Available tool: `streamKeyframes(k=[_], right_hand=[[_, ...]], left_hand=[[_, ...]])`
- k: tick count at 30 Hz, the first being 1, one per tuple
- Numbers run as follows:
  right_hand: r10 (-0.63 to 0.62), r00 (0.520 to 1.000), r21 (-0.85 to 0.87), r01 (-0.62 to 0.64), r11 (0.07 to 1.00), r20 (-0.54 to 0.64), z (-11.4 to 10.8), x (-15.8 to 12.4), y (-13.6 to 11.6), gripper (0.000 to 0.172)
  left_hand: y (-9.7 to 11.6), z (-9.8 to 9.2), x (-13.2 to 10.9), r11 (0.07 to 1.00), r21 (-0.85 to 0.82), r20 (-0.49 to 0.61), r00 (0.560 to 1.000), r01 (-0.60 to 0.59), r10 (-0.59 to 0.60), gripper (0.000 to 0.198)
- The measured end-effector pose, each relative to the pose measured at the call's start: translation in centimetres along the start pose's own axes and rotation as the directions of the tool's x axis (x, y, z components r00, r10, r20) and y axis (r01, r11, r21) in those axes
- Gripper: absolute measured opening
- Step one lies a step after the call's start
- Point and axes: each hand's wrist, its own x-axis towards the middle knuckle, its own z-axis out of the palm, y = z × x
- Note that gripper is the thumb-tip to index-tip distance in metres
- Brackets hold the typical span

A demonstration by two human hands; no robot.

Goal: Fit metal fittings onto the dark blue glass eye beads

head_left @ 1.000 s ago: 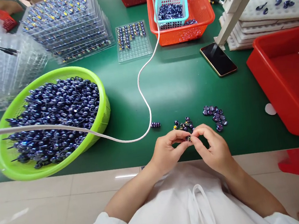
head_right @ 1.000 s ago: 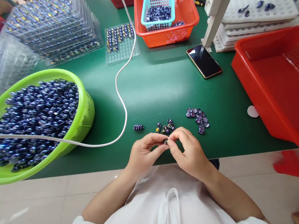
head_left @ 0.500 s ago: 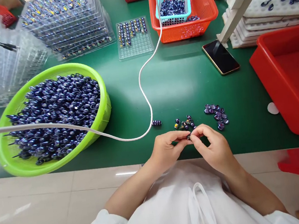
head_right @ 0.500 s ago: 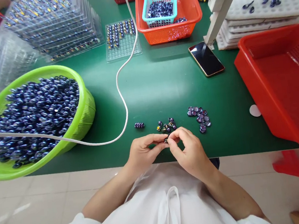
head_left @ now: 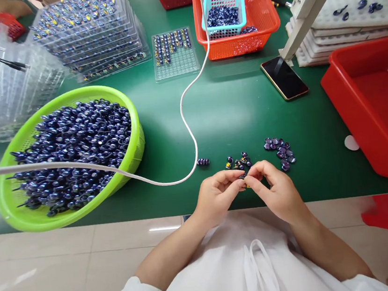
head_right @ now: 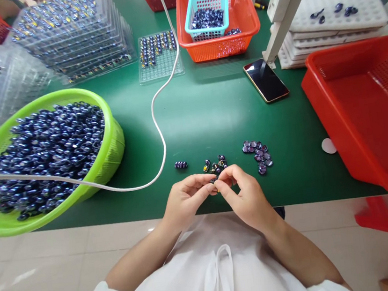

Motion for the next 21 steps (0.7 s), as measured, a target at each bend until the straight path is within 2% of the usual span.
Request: streamKeyframes(k=[4, 7, 10, 15, 17, 21], right_hand=[[-0.076, 0.996, 0.009, 0.077, 0.997, -0.041, -0.4, -0.6, 1.0, 0.008], [-0.202, 0.977, -0.021, 0.201, 0.979, -0.064, -0.8, -1.0, 1.4, 0.015], [-0.357, 0.934, -0.059, 0.355, 0.933, -0.024, -1.0, -1.3, 1.2, 0.024], [-0.550, 0.833, -0.187, 0.551, 0.814, 0.062, -0.7, -1.0, 0.6, 0.036], [-0.585, 0.806, -0.267, 0.584, 0.767, 0.084, -0.6, -0.7, 0.7, 0.039], [-0.591, 0.796, -0.423, 0.583, 0.693, 0.129, -0.7, -0.4, 1.0, 0.039]], left_hand=[[0.8, 0.0, 0.2, 0.993, -0.093, -0.019, 0.997, 0.078, -0.080, 0.019], [1.1, -0.1, 0.3, 0.992, -0.099, -0.031, 0.996, 0.074, -0.078, 0.016], [1.0, -0.2, 0.4, 0.997, -0.058, -0.028, 0.998, 0.054, -0.055, 0.013], [0.6, -0.1, 0.6, 0.999, 0.010, -0.011, 0.999, 0.044, -0.044, 0.008], [0.7, 0.0, 0.6, 0.999, 0.019, -0.009, 0.999, 0.050, -0.049, 0.008], [1.0, 0.1, 0.7, 0.996, 0.018, 0.030, 0.996, 0.085, -0.086, 0.011]])
